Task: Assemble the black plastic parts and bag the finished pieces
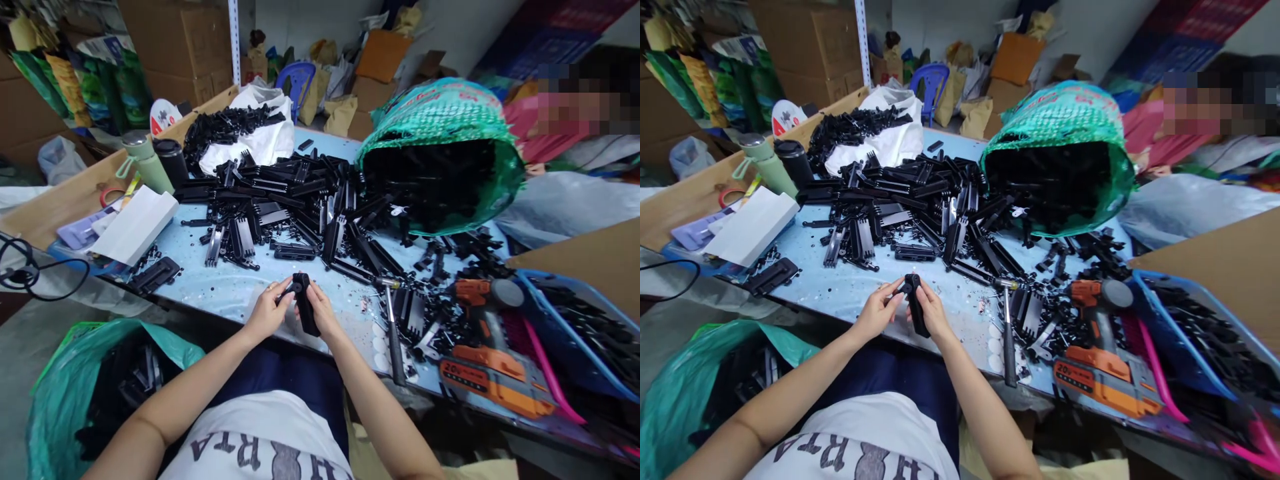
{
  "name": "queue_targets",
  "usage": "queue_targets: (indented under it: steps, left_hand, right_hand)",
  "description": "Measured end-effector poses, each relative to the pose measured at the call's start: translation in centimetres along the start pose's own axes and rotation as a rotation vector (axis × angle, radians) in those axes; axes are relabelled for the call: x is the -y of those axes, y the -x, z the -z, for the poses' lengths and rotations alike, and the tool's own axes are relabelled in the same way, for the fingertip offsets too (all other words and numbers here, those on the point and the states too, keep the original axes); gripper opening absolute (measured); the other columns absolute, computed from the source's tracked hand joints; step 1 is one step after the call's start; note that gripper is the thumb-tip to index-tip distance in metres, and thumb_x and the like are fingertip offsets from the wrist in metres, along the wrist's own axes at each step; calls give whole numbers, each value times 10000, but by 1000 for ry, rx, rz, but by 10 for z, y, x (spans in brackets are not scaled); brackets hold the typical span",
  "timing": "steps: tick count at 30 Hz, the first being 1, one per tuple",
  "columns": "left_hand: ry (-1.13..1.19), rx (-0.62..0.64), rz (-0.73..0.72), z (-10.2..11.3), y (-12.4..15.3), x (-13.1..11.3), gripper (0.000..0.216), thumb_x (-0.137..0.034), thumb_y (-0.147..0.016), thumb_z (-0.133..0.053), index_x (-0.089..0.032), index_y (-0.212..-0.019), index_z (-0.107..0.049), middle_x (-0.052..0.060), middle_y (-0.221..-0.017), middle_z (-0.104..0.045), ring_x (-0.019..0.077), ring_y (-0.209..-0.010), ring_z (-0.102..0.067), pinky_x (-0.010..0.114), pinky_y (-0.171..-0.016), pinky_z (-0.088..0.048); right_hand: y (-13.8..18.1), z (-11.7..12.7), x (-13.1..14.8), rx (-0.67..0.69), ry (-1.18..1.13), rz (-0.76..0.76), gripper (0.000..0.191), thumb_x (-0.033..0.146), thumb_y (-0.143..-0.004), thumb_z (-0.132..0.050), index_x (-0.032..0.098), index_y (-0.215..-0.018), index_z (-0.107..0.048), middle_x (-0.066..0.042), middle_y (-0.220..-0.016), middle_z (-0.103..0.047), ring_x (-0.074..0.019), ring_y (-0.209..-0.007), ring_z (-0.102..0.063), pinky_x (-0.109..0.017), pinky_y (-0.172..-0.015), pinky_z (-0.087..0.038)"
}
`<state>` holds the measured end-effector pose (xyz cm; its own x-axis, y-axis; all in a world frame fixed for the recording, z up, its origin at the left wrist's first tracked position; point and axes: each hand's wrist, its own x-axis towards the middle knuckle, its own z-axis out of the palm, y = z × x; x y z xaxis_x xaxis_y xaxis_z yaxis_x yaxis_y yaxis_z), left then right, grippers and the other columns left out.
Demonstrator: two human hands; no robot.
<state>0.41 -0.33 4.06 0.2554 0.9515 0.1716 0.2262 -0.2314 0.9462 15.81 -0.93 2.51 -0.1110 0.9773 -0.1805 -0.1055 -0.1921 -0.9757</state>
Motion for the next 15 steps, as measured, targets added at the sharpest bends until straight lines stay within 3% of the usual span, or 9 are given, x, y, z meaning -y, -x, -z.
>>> queue_targets:
  steps: [3,6,8,15]
  left_hand:
    - [-139,-40,-103,3,0,-6,370,-283,-874,-489,-194,-1228,-554,49,-872,-569,156,-839,-572,307,-799,-489]
    - [-225,-9,-133,7,2,-11,361,-281,-878,-482,-197,-1221,-560,42,-858,-552,147,-823,-564,289,-779,-488]
    - [-246,-18,-160,5,3,-14,355,-276,-887,-469,-194,-1220,-560,39,-846,-540,139,-803,-556,272,-751,-486]
    - [-153,-386,-314,-26,7,-20,348,-232,-904,-447,-184,-1234,-548,63,-876,-547,139,-832,-544,288,-769,-477]
  right_hand:
    - [4,10,7,48,98,116,592,497,-822,-530,237,-1344,-428,0,-736,-587,-91,-501,-527,-248,-474,-498]
    - [6,25,13,105,293,264,508,422,-823,-564,269,-1302,-488,-47,-989,-594,-71,-562,-522,-243,-505,-512]
    - [6,30,15,130,406,350,494,382,-827,-573,277,-1302,-490,-52,-1023,-579,-76,-603,-526,-239,-528,-519]
    - [11,9,16,-43,425,525,509,347,-893,-482,310,-1385,-357,-52,-1034,-545,-73,-580,-528,-240,-524,-514]
